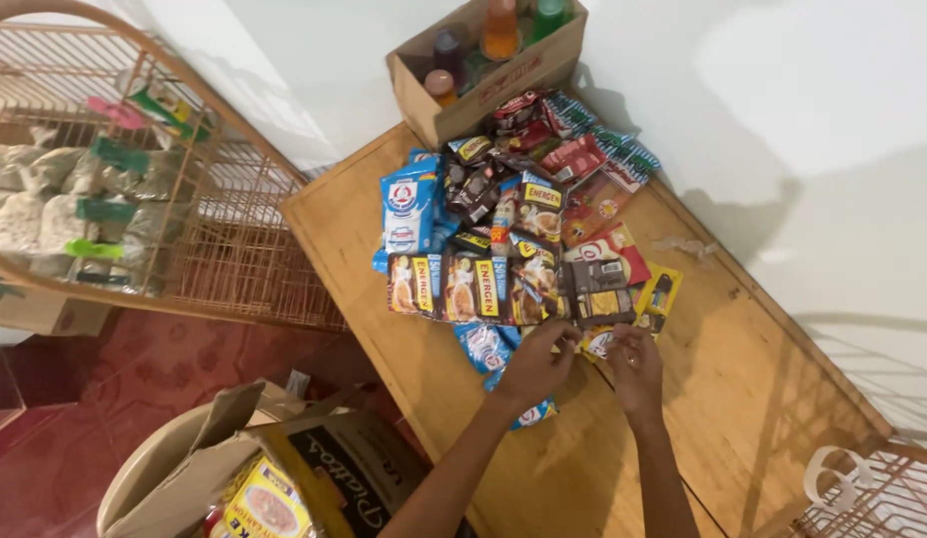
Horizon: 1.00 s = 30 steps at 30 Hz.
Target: Sorting and organizing various packaged grocery items from a table into boxes and bags.
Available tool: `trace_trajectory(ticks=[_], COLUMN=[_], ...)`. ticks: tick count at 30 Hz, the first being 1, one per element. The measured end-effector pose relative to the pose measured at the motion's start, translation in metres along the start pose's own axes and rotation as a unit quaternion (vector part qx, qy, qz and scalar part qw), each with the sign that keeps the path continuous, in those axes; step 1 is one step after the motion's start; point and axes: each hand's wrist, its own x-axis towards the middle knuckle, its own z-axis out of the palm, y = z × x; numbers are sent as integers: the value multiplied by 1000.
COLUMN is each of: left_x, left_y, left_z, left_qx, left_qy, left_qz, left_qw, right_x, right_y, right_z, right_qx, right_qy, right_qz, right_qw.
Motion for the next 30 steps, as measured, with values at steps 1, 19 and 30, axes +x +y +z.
trace_trajectory(ticks=[1, 19, 30], left_x=[3, 171, 207], left_y=[3, -12, -52], left_z=[4, -13, -23], left_qx=[-9, 214, 262], left_qy=[-20, 100, 79], left_qz=[-20, 196, 139], left_qw=[1000, 952, 952], right_x=[0, 166, 239], right_y=[-3, 0, -41], right_z=[0, 88, 111], right_qx=[23, 193, -208], right_qy=[2, -45, -13], right_qz=[15, -31, -314], right_qw=[1000, 980, 926])
